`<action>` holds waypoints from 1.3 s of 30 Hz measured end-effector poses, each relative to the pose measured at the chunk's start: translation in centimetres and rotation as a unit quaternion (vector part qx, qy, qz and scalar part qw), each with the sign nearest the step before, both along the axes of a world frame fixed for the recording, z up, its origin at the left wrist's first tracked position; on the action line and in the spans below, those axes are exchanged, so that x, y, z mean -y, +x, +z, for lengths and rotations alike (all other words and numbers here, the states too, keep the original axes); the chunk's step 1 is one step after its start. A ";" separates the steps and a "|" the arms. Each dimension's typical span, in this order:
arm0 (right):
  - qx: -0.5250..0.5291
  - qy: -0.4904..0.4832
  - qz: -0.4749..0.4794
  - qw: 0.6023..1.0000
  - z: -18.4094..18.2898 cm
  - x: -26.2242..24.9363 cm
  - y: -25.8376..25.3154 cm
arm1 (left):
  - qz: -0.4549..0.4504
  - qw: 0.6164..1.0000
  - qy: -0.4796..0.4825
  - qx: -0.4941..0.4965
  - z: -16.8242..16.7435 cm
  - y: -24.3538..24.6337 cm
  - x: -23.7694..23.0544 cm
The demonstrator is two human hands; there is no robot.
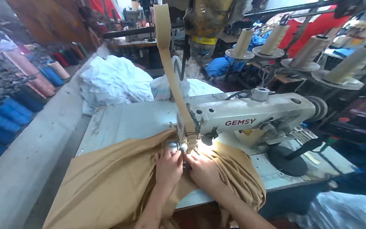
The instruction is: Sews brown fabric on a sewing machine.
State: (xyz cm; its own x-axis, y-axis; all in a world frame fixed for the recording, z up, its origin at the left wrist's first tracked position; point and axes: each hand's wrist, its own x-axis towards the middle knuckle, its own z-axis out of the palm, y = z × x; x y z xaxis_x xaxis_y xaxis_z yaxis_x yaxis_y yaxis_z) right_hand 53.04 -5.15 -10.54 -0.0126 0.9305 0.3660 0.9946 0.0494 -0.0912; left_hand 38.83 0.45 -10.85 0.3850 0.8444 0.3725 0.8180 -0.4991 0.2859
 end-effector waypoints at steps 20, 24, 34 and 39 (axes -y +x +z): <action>-0.059 -0.139 -0.021 0.988 2.2 0.8 -2.4 | -0.084 0.965 -0.119 0.218 0.2 -2.5 -2.4; -0.053 -0.168 0.032 0.984 2.3 -0.3 0.6 | -0.114 0.983 -0.079 0.120 0.1 -3.0 -4.9; -0.206 -0.170 -0.037 0.963 4.4 -3.9 7.1 | -0.028 0.987 -0.143 0.069 1.3 0.2 -10.5; -0.311 -0.040 0.003 0.949 3.3 -4.5 5.8 | 0.013 0.989 -0.116 0.088 1.5 1.5 -11.9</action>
State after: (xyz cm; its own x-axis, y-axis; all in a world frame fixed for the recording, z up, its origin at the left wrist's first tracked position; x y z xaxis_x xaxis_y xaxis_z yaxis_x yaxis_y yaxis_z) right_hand 58.88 -0.68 -7.19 0.1773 0.9562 0.2331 0.7461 0.0239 -0.6654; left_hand 40.34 12.31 -9.33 0.3087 0.9239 0.2261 0.7574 -0.3826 0.5291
